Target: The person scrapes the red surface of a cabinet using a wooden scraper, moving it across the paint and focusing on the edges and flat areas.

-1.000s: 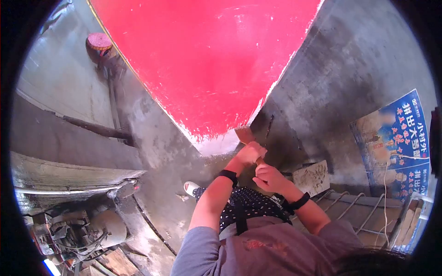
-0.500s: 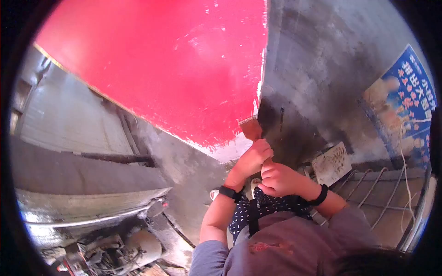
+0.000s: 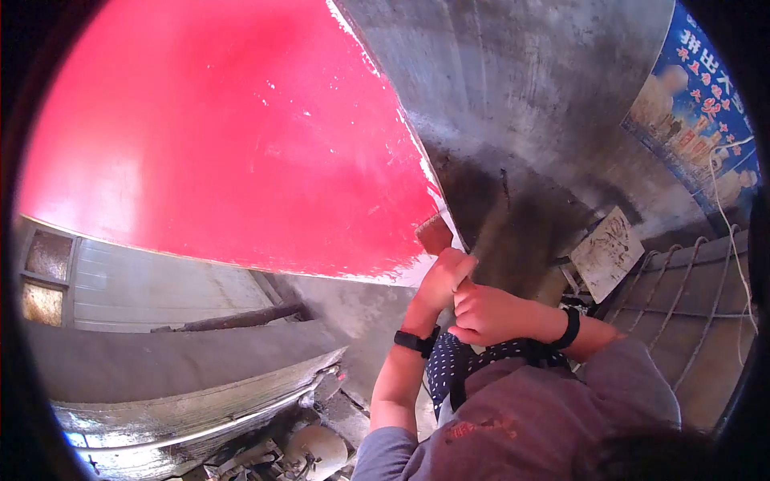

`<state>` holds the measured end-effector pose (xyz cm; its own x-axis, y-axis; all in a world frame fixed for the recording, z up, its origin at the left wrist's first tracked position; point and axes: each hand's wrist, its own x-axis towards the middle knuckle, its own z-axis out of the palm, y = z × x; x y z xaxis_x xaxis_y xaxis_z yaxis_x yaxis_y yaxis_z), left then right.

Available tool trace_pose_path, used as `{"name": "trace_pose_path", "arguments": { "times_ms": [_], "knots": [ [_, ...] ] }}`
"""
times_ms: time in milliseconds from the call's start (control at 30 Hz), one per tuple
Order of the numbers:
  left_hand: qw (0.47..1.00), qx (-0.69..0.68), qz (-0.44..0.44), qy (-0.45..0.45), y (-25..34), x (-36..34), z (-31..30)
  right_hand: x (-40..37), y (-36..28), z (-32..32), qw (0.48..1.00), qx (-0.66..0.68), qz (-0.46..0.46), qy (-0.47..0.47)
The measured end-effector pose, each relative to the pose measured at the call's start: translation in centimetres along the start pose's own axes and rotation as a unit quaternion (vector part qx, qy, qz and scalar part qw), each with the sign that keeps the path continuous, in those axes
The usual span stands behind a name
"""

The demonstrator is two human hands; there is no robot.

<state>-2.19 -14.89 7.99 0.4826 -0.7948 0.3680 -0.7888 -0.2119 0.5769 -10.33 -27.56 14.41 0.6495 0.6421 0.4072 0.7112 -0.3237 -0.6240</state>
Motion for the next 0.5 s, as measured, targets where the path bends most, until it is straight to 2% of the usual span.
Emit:
{"name": "trace_pose_path", "arguments": {
  "times_ms": [267,333,467,500],
  "knots": [
    [0.999,-0.036,0.001,0.011,-1.3,0.6,0.1,0.7,1.9,-0.3,0.998,0.047,0.043,-0.016],
    [0.995,-0.077,-0.057,-0.034,-3.2,0.3,1.3,0.8,3.4,0.4,0.998,0.054,0.042,-0.004],
    [0.995,-0.038,-0.042,-0.085,-7.9,-1.1,4.3,-0.1,8.1,3.5,0.997,0.061,0.045,-0.012],
    [0.988,-0.05,-0.079,-0.121,-9.1,-1.6,5.3,-0.3,8.9,4.3,0.997,0.062,0.042,-0.011]
  ]
}}
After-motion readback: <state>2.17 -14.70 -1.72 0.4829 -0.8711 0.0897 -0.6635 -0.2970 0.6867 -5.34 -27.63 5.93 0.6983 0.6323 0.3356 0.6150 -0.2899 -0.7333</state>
